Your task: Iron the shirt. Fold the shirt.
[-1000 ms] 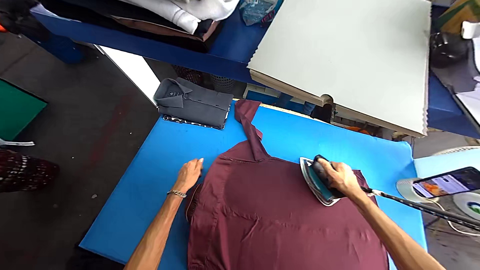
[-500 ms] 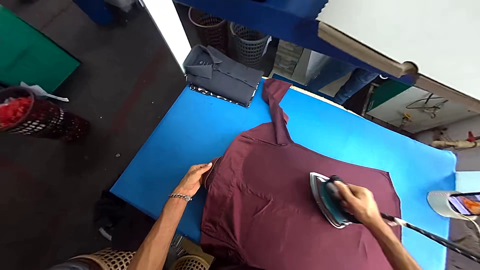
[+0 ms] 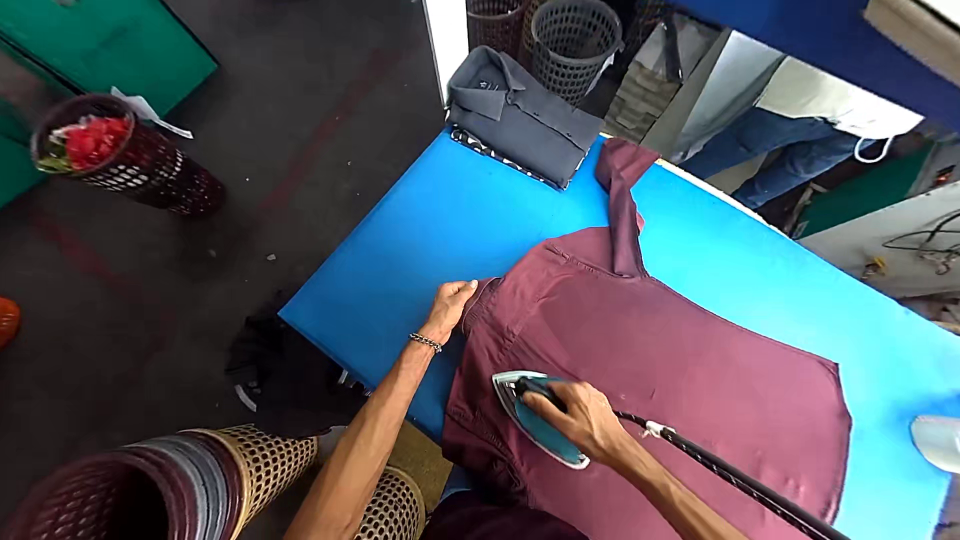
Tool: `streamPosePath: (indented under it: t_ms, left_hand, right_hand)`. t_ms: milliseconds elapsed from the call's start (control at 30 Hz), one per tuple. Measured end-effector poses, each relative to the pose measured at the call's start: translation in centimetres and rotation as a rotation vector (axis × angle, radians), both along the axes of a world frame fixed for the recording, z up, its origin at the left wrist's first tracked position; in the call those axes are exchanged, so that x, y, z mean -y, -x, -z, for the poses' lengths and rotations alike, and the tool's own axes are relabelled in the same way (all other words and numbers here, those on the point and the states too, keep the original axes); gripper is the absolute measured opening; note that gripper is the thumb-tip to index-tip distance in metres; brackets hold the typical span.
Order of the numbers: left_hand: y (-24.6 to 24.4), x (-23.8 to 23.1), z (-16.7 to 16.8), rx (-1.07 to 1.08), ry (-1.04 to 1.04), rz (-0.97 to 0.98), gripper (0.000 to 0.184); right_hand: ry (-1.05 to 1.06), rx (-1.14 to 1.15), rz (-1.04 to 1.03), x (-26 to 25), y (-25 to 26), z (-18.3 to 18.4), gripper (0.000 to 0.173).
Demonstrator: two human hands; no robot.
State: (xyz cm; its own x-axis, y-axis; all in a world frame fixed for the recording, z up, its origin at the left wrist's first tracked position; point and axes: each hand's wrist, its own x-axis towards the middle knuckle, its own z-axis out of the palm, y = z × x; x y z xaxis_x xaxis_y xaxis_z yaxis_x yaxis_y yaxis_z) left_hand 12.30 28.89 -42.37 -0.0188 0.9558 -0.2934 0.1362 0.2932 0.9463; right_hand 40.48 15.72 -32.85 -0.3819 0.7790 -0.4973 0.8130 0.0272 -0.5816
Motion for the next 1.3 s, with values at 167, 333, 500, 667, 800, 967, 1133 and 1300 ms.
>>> streamPosePath:
  t_ms: [167,333,500,667,800,967,1133,1300]
  left_hand:
    - [0.3,7.1,-3.2,-0.255,0.013,-0.128,0.048]
    - [-1.8,17.5,-1.9,-0.739,-0.05,0.017,0.054]
    - [-0.3,19.1,-0.3,-0.756,-0.201,0.045,0.046]
    - [0.2,19.3,-0.5,-0.698,-0.24,0.083,0.044]
    - [0.0,19.1,-1.6,-0.653,-0.203,0.006,0.047]
    - [-1.2,20.5,-0.8,-0.855,-0.104,0.026,0.058]
    - [-1.0,20.5,-0.1,-0.913,-0.131,0.037,0.061]
    - [-2.0,20.9,-1.5,-0.785,-0.127,-0.005,0.072]
  right_hand:
    - [0.047,-0.081,0.311,4.1,-6.6,0.3,0.062]
    - [-0.119,0.031,0.53,1.6,-8.4,1.3,0.072]
    - [-0.235,0.084,0.282,-0.4,-2.9,1.3,0.067]
    - [-0.116,0.042,-0.072,4.4,2.5,0.9,0.065]
    - [0.022,-0.007,-0.348,9.3,2.3,0.3,0.072]
    - [-0.141,0.064,0.049,12.9,-3.4,0.4,0.067]
    - [-0.153,0.191,0.722,17.2,-16.3,-0.1,0.073]
    - [-0.162,0.163,1.234,26.4,-30.7,-0.3,0.077]
